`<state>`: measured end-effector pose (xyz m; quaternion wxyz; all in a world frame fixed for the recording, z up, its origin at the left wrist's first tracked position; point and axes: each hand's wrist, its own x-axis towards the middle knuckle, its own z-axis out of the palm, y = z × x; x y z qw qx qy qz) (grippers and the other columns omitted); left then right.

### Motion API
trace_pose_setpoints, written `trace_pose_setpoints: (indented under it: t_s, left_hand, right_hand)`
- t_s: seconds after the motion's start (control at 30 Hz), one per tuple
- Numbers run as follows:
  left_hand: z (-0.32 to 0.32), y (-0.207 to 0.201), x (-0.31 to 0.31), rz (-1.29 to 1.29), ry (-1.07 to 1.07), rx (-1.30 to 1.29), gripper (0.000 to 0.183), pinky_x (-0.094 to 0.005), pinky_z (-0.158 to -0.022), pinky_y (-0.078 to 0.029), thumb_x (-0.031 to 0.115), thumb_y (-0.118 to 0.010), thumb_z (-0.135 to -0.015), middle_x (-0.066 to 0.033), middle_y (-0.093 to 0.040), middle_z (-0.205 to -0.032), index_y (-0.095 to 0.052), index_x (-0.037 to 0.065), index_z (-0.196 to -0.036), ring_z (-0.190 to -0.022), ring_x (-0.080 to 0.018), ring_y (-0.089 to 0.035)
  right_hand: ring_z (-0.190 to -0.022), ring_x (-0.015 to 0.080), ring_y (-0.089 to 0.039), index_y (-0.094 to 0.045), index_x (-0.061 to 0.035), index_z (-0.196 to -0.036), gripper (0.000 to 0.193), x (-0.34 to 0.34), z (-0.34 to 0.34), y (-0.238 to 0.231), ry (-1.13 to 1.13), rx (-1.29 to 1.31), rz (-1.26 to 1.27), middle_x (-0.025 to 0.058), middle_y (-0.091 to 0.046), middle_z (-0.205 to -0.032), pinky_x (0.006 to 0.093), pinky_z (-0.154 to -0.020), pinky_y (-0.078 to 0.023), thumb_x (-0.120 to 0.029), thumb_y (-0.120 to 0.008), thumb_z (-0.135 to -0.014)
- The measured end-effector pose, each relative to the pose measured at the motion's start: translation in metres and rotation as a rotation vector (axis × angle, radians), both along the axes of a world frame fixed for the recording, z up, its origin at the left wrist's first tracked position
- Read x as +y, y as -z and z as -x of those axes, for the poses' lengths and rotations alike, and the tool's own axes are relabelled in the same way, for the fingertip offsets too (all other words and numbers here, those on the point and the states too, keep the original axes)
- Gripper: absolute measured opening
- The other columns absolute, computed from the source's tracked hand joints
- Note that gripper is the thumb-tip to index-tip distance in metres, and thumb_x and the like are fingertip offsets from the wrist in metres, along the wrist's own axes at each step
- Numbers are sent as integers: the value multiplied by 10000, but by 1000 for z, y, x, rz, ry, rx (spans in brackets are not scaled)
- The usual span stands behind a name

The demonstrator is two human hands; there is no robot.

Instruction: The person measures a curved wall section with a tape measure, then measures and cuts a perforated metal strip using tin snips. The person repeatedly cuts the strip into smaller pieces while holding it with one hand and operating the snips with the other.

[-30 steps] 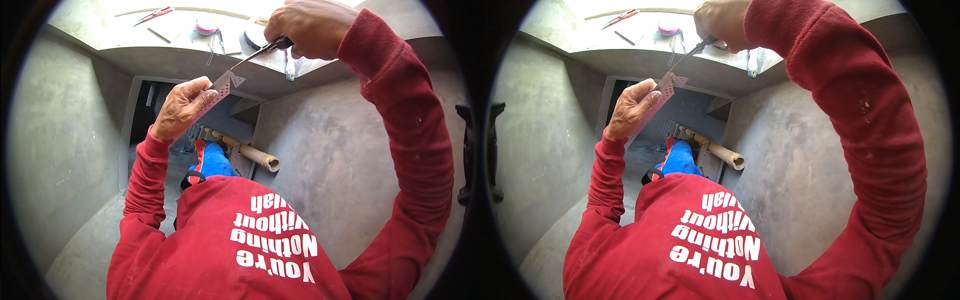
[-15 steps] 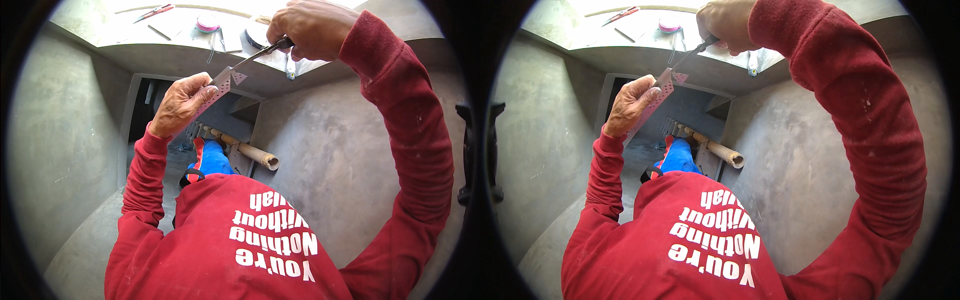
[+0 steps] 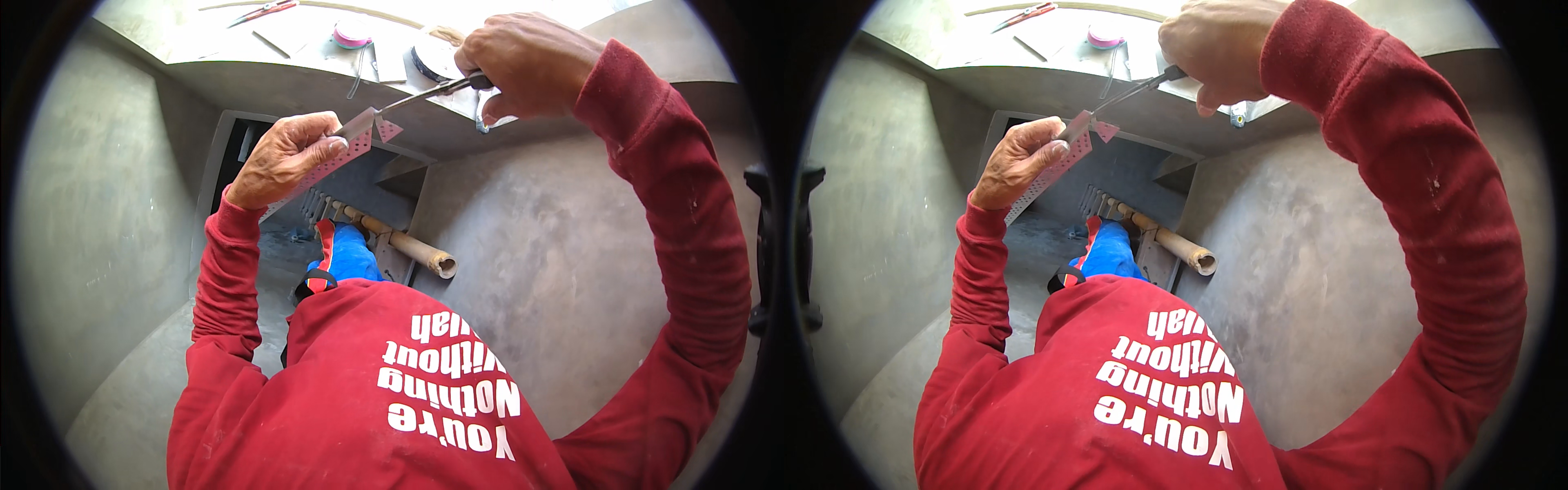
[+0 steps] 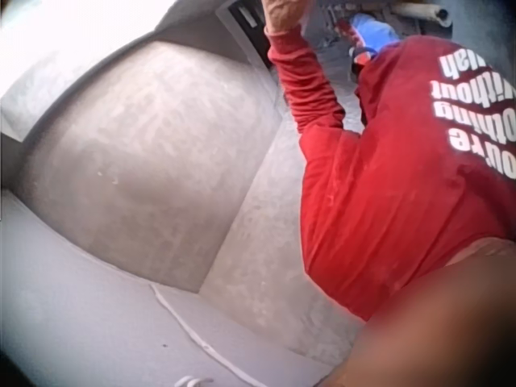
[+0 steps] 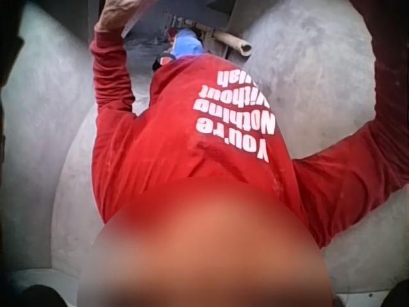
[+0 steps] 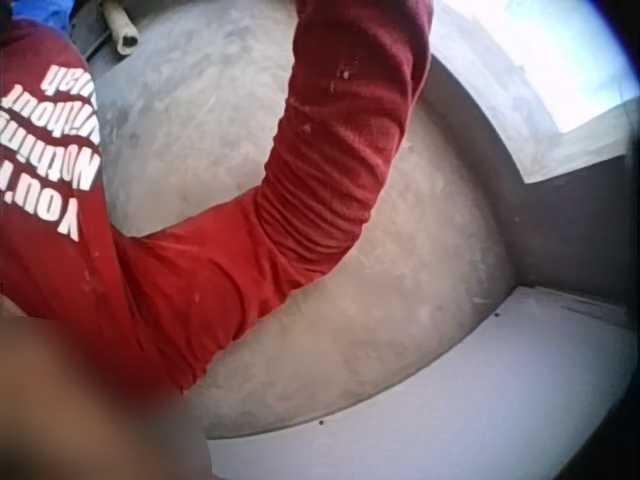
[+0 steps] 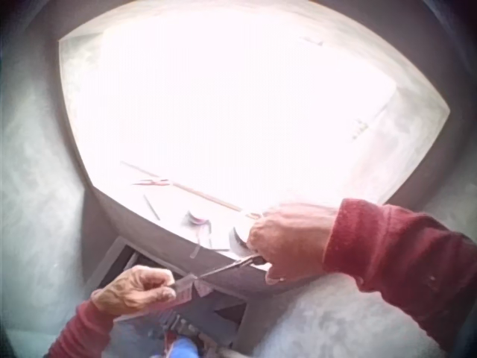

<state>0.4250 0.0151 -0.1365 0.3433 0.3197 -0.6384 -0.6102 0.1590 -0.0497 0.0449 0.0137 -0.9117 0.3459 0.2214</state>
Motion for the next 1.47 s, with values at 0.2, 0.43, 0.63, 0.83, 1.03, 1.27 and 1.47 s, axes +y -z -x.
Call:
trace_pose_setpoints:
  t_s: [0.2, 0.43, 0.63, 0.83, 1.03, 1.27, 1.47]
  left_hand:
    - [-7, -8, 1, 4, 37, -62, 219, -217, -619, -350, 200, -661, -1010, 70, -453, -761, -594, 29, -890, -727, -30, -376]
    - [-6, -10, 5, 22, -34, -112, 206, -246, -580, -320, 167, -669, -999, 49, -431, -725, -589, 16, -883, -691, -49, -355]
    - [-1, -14, 3, 228, -239, -261, 223, -284, -533, -282, 165, -681, -982, -4, -345, -678, -567, 12, -867, -643, -80, -302]
    - [2, -10, 4, 225, -319, -246, 225, -293, -529, -282, 161, -685, -976, -11, -342, -675, -564, 13, -858, -633, -90, -299]
    - [18, -14, 9, 276, -431, -235, 200, -301, -527, -300, 145, -657, -990, -24, -383, -673, -591, 1, -867, -618, -94, -329]
    - [19, -16, 11, 299, -453, -251, 189, -296, -527, -309, 135, -656, -987, -30, -395, -669, -598, -3, -871, -613, -90, -348]
    - [-15, 0, 10, 200, -532, -273, 191, -271, -541, -310, 201, -645, -1019, 32, -408, -657, -629, 48, -906, -637, -67, -348]
  right_hand:
    - [-753, 380, -672, -680, -17, -795, 254, 4, 0, 12, 111, -37, -84, 167, -673, -718, 473, -715, -518, -199, -852, -757]
    - [-838, 373, -665, -650, -22, -858, 188, 4, 12, 20, 5, -168, -8, 165, -675, -791, 466, -770, -504, -114, -797, -784]
    - [-890, 390, -641, -627, -29, -921, 157, -7, 24, 23, 18, -164, -11, 161, -676, -858, 476, -799, -492, -65, -740, -818]
    - [-792, 251, -639, -663, -26, -1008, 200, -15, 19, 34, 263, -472, -262, 110, -654, -800, 378, -768, -510, -164, -728, -878]
    - [-758, 119, -593, -641, -5, -1085, 310, 14, -23, 95, 566, -1106, -430, 23, -624, -820, 295, -721, -504, -205, -758, -880]
    - [-751, 76, -567, -629, -10, -1108, 253, 17, -34, 106, 539, -1242, -425, -8, -599, -816, 249, -697, -497, -62, -744, -889]
    - [-807, 69, -616, -610, -101, -1181, 289, -41, 27, 67, 332, -895, -291, 17, -575, -790, 215, -817, -530, 29, -634, -924]
